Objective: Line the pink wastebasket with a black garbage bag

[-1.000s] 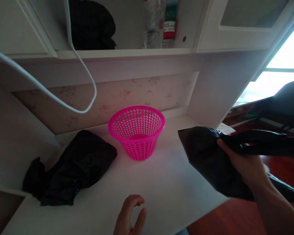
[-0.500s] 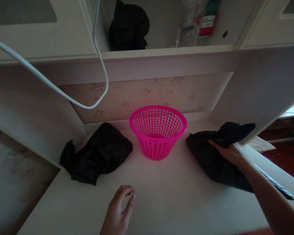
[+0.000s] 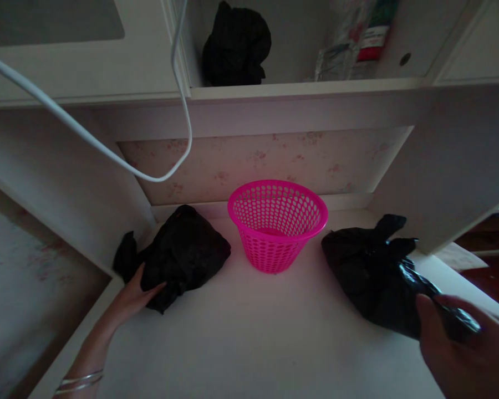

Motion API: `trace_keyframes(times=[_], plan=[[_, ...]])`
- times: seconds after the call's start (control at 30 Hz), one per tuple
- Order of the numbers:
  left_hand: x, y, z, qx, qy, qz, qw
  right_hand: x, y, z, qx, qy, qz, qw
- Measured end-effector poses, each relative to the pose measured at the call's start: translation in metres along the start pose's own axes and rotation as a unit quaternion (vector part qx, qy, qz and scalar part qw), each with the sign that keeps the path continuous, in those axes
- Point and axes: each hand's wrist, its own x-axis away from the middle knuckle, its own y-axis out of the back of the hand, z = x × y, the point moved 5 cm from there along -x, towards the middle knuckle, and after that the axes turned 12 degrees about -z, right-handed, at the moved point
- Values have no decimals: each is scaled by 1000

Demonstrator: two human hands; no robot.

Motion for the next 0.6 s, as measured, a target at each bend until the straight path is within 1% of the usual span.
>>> trace_keyframes(times=[0.07, 0.1, 0.17, 0.2, 0.27, 0.33, 0.37, 0.43, 0.5, 0.53, 0.57, 0.6], plan=[[7, -14, 4, 5, 1, 41, 999, 24, 3, 18, -62, 82, 13, 995], [11, -18, 5, 0, 7, 49, 999, 36, 1, 30, -105, 124, 39, 986], [21, -22, 2, -8, 18, 54, 998, 59, -7, 55, -194, 187, 149, 951], [27, -21, -2, -5, 20, 57, 998, 70, -12, 68, -221, 201, 208, 931], [40, -16, -16, 16, 11, 66, 998, 90, -19, 92, -238, 218, 313, 893], [56, -5, -38, 67, 1, 83, 994, 111, -23, 119, -246, 242, 393, 852], [65, 2, -51, 98, -3, 93, 991, 122, -23, 134, -256, 257, 423, 830], [83, 16, -81, 198, 18, 125, 972, 145, -22, 164, -288, 291, 459, 789], [100, 31, -110, 256, 39, 115, 959, 165, -19, 195, -331, 328, 460, 756], [107, 37, -122, 281, 40, 103, 953, 173, -19, 209, -353, 340, 453, 745], [114, 42, -134, 306, 29, 103, 946, 179, -20, 221, -372, 340, 447, 739], [121, 45, -145, 328, 9, 106, 938, 182, -22, 230, -385, 327, 443, 741]])
